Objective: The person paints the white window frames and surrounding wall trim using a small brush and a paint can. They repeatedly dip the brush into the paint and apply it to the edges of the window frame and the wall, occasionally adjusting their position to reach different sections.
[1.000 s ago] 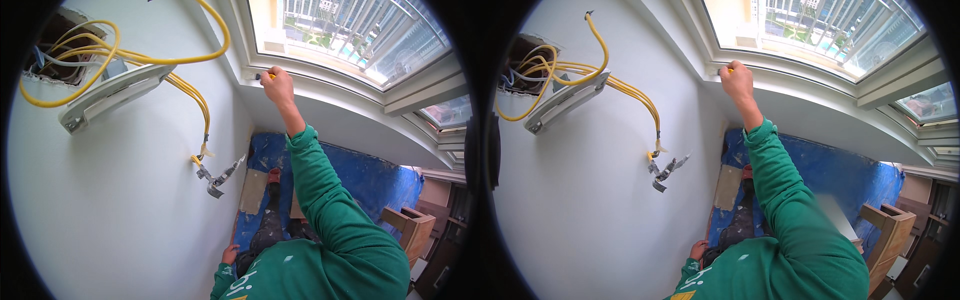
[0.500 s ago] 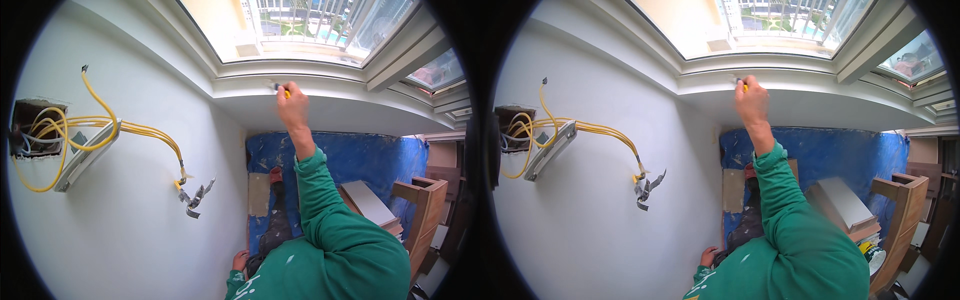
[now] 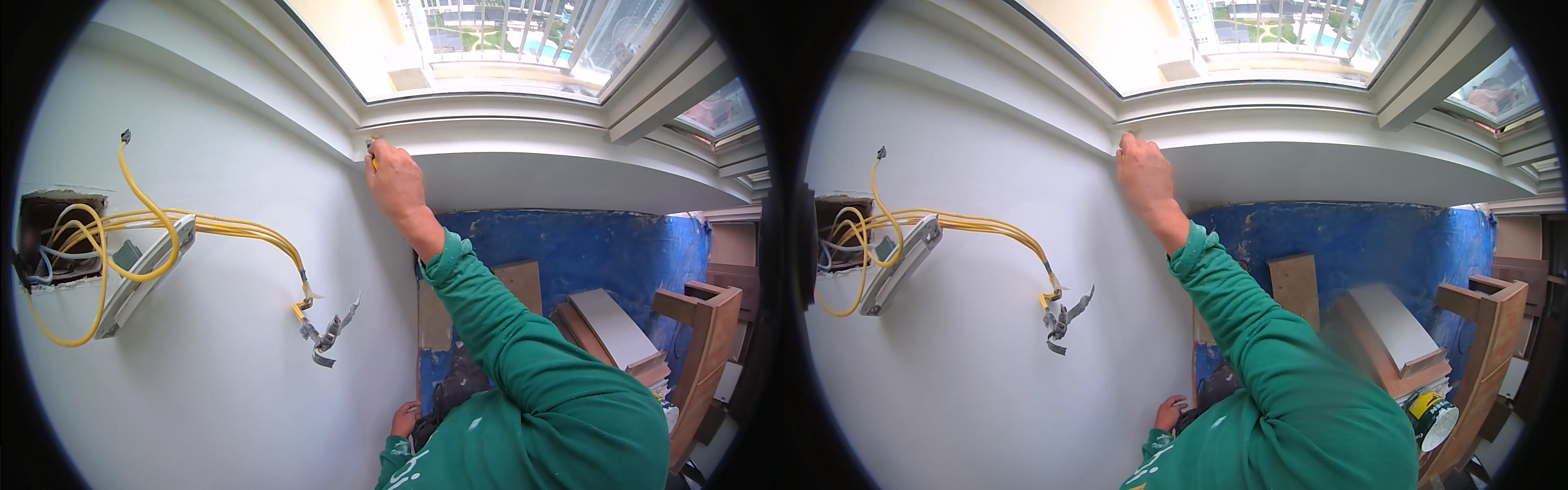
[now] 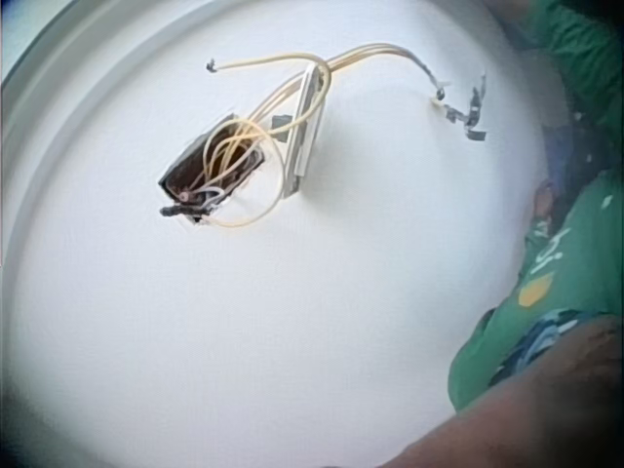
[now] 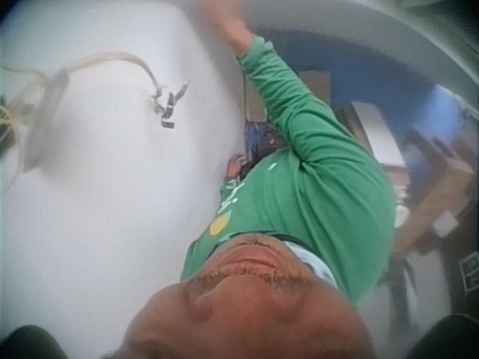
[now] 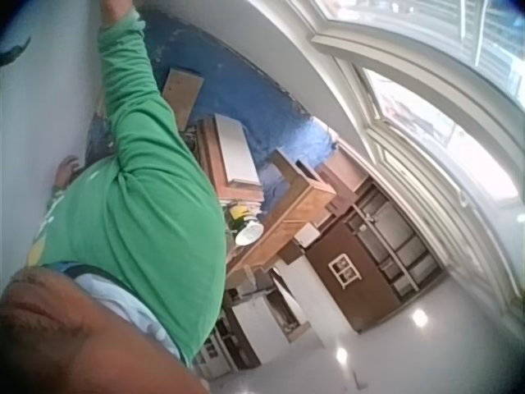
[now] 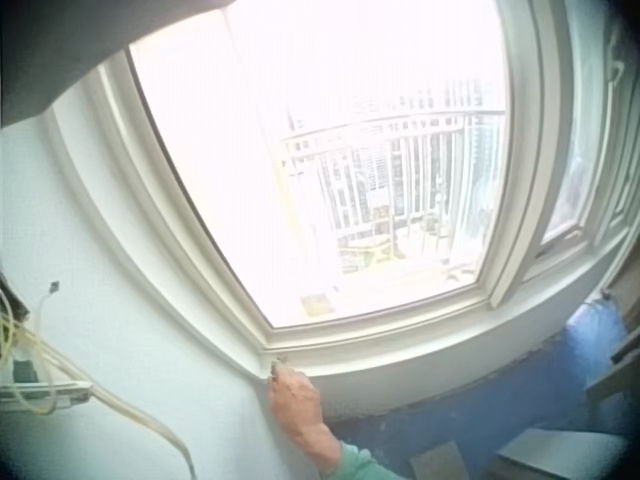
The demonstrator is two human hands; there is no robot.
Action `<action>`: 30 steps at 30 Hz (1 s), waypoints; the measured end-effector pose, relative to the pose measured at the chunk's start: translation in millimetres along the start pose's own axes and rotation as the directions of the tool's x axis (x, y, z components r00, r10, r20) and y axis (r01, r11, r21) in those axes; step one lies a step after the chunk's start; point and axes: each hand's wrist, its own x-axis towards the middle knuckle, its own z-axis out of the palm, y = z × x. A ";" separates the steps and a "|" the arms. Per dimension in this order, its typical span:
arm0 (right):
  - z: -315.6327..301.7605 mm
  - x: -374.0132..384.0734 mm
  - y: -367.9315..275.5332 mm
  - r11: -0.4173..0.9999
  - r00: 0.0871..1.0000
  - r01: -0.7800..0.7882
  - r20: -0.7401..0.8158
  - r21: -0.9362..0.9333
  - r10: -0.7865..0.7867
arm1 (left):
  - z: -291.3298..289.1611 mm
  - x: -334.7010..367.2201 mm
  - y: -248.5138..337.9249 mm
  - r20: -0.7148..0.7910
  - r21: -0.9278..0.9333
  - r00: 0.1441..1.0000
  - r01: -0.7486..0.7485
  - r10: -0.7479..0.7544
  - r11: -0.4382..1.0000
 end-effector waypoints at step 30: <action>-122.2 -9.3 84.1 0.989 0.975 -0.135 -0.185 -0.055 0.122 | -5.5 13.9 -2.7 0.049 0.164 0.997 -0.058 0.051 0.985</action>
